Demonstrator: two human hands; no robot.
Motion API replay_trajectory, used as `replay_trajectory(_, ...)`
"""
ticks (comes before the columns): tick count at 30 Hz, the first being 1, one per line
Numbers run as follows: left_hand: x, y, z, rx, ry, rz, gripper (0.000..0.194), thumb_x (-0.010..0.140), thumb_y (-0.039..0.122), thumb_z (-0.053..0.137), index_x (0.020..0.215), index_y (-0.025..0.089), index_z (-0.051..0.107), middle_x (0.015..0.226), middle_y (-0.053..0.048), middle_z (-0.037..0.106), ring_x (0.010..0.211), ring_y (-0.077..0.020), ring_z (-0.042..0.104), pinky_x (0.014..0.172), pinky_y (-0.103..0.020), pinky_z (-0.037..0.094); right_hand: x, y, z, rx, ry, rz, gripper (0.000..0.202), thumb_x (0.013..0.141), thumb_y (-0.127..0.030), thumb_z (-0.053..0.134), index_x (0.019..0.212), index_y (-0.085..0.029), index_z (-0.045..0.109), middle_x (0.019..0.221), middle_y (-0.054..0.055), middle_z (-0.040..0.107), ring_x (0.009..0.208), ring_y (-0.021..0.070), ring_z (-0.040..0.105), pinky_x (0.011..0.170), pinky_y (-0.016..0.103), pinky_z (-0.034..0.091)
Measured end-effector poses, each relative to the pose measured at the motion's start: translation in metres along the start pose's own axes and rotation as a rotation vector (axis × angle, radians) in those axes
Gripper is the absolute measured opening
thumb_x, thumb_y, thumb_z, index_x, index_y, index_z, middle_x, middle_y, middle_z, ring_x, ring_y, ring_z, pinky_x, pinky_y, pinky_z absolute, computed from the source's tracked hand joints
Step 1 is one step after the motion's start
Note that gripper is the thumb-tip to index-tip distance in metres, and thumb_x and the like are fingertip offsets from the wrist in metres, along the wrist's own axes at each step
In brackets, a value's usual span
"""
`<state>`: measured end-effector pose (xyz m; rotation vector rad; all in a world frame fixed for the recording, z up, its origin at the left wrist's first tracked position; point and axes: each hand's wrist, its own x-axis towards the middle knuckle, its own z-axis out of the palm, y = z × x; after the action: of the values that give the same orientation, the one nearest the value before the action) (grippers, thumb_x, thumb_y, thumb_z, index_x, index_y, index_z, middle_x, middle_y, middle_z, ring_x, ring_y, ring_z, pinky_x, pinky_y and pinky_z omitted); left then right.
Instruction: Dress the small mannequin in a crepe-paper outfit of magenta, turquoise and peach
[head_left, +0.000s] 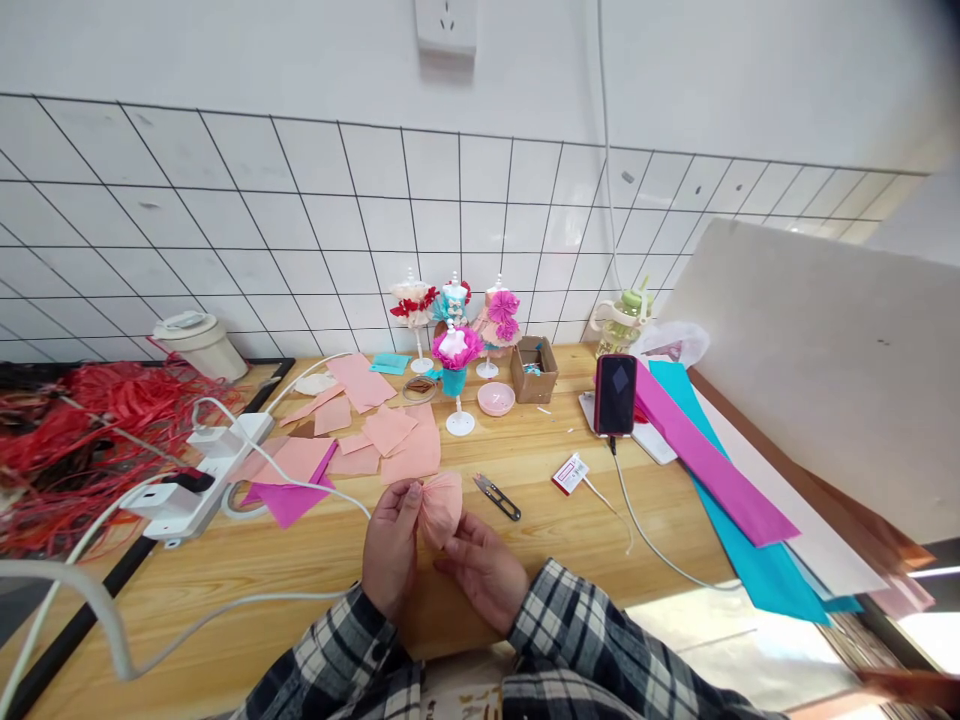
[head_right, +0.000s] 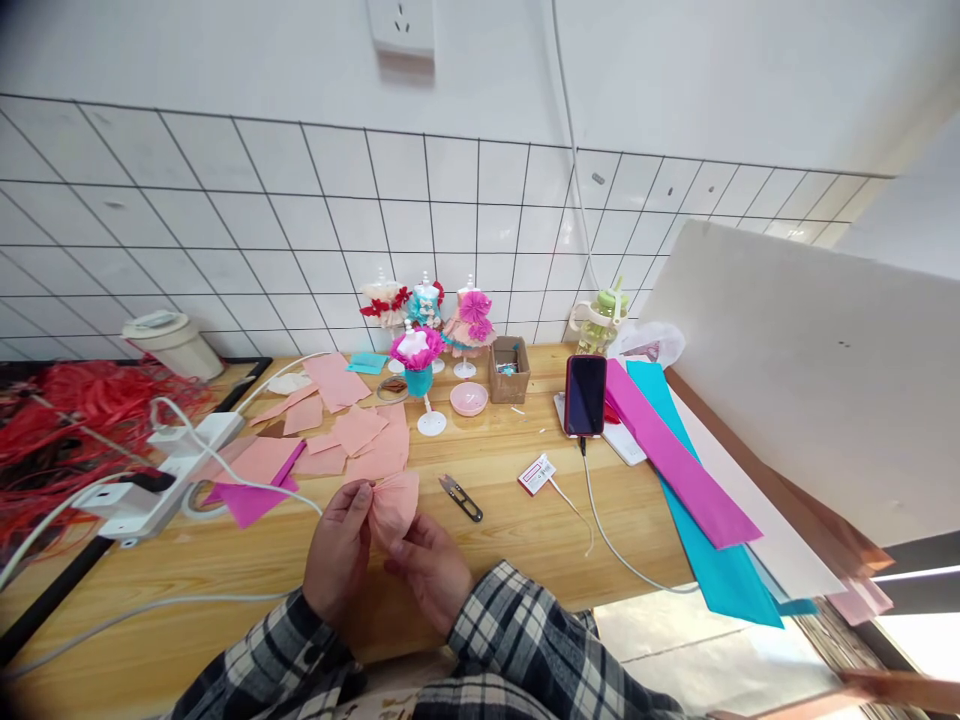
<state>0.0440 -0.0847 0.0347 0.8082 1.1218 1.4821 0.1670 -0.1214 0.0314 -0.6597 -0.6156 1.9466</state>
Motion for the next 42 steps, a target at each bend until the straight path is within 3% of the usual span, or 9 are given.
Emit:
replay_trajectory(6,-0.003,-0.003,-0.001,0.097,0.015,-0.005,0.03,0.076,0.046,0.065,0.088,0.019,0.06,0.083,0.001,0.064,0.077,-0.0157,0.059,0.071,-0.025,0.048,0.007,0.012,-0.002,-0.087,0.036,-0.057,0.04,0.06,-0.023,0.079,0.098,-0.02,0.068,0.095,0.002,0.069,0.085,0.018,0.059,0.078,0.03,0.044)
replay_trajectory(10,-0.002,-0.001,-0.004,0.166,0.029,0.002,0.032,0.076,0.048,0.064,0.087,0.019,0.06,0.081,0.001,0.064,0.073,-0.015,0.058,0.067,-0.024,0.048,0.008,0.015,-0.006,-0.071,0.115,-0.042,0.031,0.06,-0.025,0.079,0.088,-0.017,0.069,0.081,0.001,0.068,0.063,0.0119,0.054,0.064,0.026,0.042)
replay_trajectory(16,0.0,0.004,-0.003,0.276,0.044,0.077,0.036,0.074,0.051,0.064,0.087,0.019,0.059,0.087,-0.003,0.065,0.084,-0.0189,0.059,0.076,-0.027,0.047,0.011,0.015,-0.011,-0.207,0.175,-0.118,0.028,0.064,-0.034,0.077,0.088,-0.022,0.068,0.088,0.001,0.068,0.08,0.0179,0.058,0.076,0.031,0.043)
replay_trajectory(24,-0.004,0.009,0.0,0.334,0.051,0.201,0.025,0.078,0.044,0.061,0.086,0.02,0.058,0.083,-0.001,0.061,0.081,-0.0162,0.056,0.073,-0.024,0.046,0.009,0.013,-0.01,-0.15,0.207,-0.111,0.021,0.065,-0.033,0.074,0.077,-0.02,0.062,0.068,-0.003,0.056,0.052,0.0088,0.038,0.049,0.023,0.027)
replay_trajectory(31,-0.004,0.011,-0.001,0.323,0.051,0.117,0.027,0.078,0.046,0.062,0.086,0.02,0.061,0.085,-0.001,0.064,0.082,-0.0169,0.058,0.073,-0.025,0.046,0.007,0.019,-0.015,-0.169,0.113,-0.101,0.04,0.066,-0.031,0.075,0.102,-0.022,0.06,0.079,0.0,0.064,0.055,0.01,0.045,0.048,0.021,0.027)
replay_trajectory(34,-0.004,0.013,-0.004,0.311,-0.011,0.084,0.027,0.077,0.045,0.063,0.086,0.02,0.062,0.084,-0.002,0.065,0.08,-0.0174,0.059,0.072,-0.026,0.047,0.007,0.006,-0.025,-0.277,0.065,-0.182,0.062,0.066,-0.035,0.075,0.122,-0.025,0.051,0.103,0.005,0.065,0.079,0.0176,0.058,0.06,0.026,0.04)
replay_trajectory(37,-0.002,0.014,-0.008,0.352,-0.171,0.078,0.024,0.074,0.042,0.067,0.084,0.02,0.065,0.081,-0.003,0.066,0.077,-0.0184,0.06,0.071,-0.027,0.048,0.007,-0.024,-0.032,-0.485,0.067,-0.36,0.063,0.072,-0.042,0.068,0.13,-0.027,0.047,0.129,0.008,0.053,0.112,0.0241,0.051,0.087,0.036,0.042)
replay_trajectory(40,0.0,0.012,-0.007,0.447,-0.357,0.091,0.019,0.074,0.036,0.068,0.082,0.019,0.068,0.08,-0.004,0.067,0.081,-0.02,0.06,0.077,-0.03,0.047,0.006,-0.052,-0.028,-0.846,-0.017,-0.39,0.05,0.073,-0.036,0.07,0.12,-0.026,0.058,0.117,0.007,0.062,0.112,0.0247,0.053,0.102,0.042,0.032)
replay_trajectory(42,0.0,0.01,-0.004,0.448,-0.421,0.078,0.018,0.076,0.035,0.067,0.082,0.018,0.068,0.083,-0.006,0.067,0.084,-0.0212,0.061,0.08,-0.032,0.046,0.007,-0.059,-0.022,-0.953,0.001,-0.369,0.035,0.071,-0.035,0.072,0.105,-0.025,0.066,0.095,0.005,0.069,0.094,0.0229,0.061,0.097,0.042,0.038)
